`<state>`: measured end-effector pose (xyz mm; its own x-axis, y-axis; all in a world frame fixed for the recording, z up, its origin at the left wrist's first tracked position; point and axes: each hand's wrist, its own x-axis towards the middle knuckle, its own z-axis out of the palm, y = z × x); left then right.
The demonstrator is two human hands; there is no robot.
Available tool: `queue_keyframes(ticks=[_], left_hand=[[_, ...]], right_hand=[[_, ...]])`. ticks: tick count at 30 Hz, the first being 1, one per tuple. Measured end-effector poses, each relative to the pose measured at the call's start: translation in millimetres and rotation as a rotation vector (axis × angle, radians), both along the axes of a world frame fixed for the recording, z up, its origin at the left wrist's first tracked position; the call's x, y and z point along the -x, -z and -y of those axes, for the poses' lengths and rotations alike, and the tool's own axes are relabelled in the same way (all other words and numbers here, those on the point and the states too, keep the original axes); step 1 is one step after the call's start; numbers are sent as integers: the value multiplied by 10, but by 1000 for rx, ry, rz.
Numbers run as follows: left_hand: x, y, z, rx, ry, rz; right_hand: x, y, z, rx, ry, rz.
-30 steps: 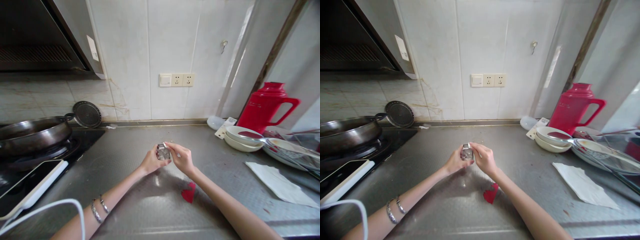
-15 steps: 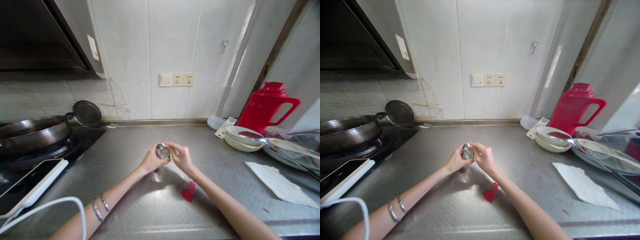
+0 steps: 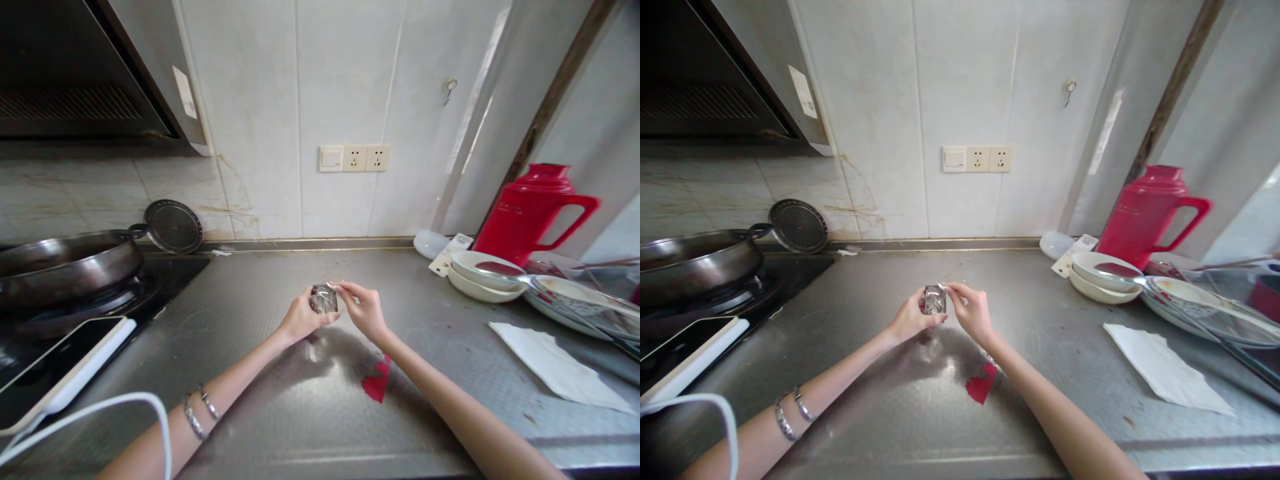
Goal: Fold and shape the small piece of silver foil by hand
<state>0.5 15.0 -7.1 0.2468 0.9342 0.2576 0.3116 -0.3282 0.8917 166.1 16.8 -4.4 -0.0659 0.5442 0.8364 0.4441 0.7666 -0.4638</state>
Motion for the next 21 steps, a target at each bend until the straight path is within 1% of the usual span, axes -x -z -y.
queue_keyframes(ticks=[2, 3, 5, 8, 10, 13, 16, 19, 21], left_hand=[[3, -26, 11, -3, 25, 25], [5, -35, 11, -5, 25, 31], [10, -36, -1, -4, 8, 25], [16, -3, -40, 34, -23, 20], [20, 24, -64, 45, -31, 42], [24, 47, -83, 19, -18, 71], [26, 37, -80, 28, -20, 58], [20, 3, -62, 56, -7, 91], [14, -28, -42, 95, 23, 130]], right_hand=[[9, -2, 16, 67, 22, -51], [17, -2, 32, 63, 20, -54], [34, 0, 71, -11, -9, -24], [48, 10, 98, -166, -115, 79], [38, 19, 81, -208, -157, 123], [4, 33, 27, -169, -113, 101], [-15, 42, 0, -114, -64, 64], [-8, 33, 18, -108, -113, 54], [-3, 7, 41, -63, -151, 38]])
